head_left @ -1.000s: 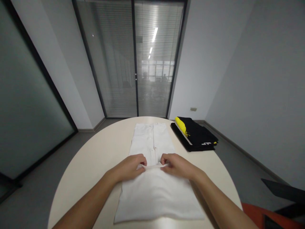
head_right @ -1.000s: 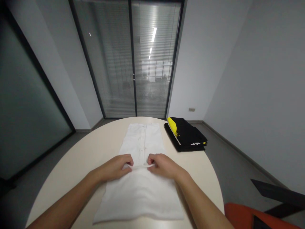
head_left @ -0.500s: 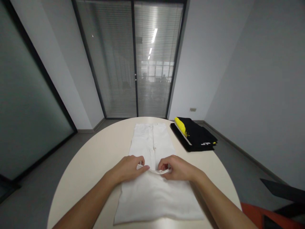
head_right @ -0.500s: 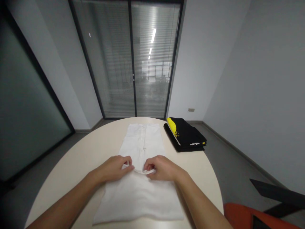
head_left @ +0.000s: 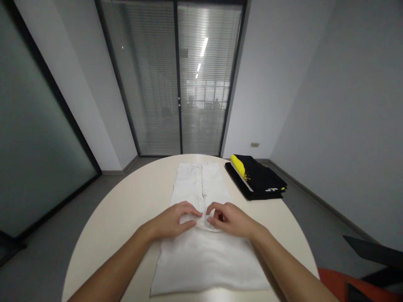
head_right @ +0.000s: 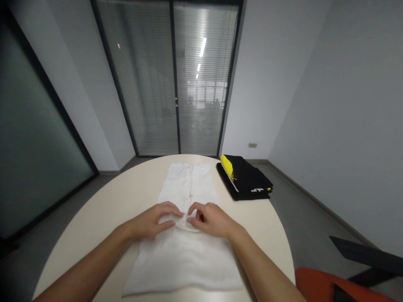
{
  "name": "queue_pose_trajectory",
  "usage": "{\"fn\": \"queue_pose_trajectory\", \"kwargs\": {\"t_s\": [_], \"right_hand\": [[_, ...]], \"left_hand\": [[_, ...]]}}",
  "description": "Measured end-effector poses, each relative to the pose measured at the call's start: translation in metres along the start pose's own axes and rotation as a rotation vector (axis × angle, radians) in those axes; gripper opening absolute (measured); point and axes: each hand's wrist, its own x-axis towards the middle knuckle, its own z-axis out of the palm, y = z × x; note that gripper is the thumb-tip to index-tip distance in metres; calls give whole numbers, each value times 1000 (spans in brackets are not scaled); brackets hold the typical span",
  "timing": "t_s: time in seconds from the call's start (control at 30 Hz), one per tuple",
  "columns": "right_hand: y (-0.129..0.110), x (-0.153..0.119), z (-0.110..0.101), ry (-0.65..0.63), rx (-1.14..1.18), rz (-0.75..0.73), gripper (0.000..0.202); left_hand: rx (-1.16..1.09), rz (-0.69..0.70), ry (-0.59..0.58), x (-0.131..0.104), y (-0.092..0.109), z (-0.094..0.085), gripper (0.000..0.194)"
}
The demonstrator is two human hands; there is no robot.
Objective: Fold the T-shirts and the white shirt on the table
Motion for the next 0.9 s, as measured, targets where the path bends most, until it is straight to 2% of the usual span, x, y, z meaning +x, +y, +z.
{"fn": "queue_pose_trajectory", "kwargs": {"t_s": [0.07,0.23,0.37,0.5,0.6,0.73,0.9], "right_hand": [[0,1,1,9,1,12,38],[-2,2,2,-77,-44,-18,59],[1,3,4,-74,-79,-33,36],[4,5,6,-3,-92,-60,29],[4,6,6,100,-126,-28,29],[6,8,7,192,-148,17,31],[17,6,7,165,-204,175,48]], "left_hand": [[-3,28,-12,0,1,1,31],[-36,22,-56,0,3,2,34],[-65,30,-59,1,4,4,32],[27,90,49,3,6,6,31],[210,-27,160,2,4,3,35],[381,-201,187,0,-9,-7,28],[356,-256,183,-1,-28,-12,23]]}}
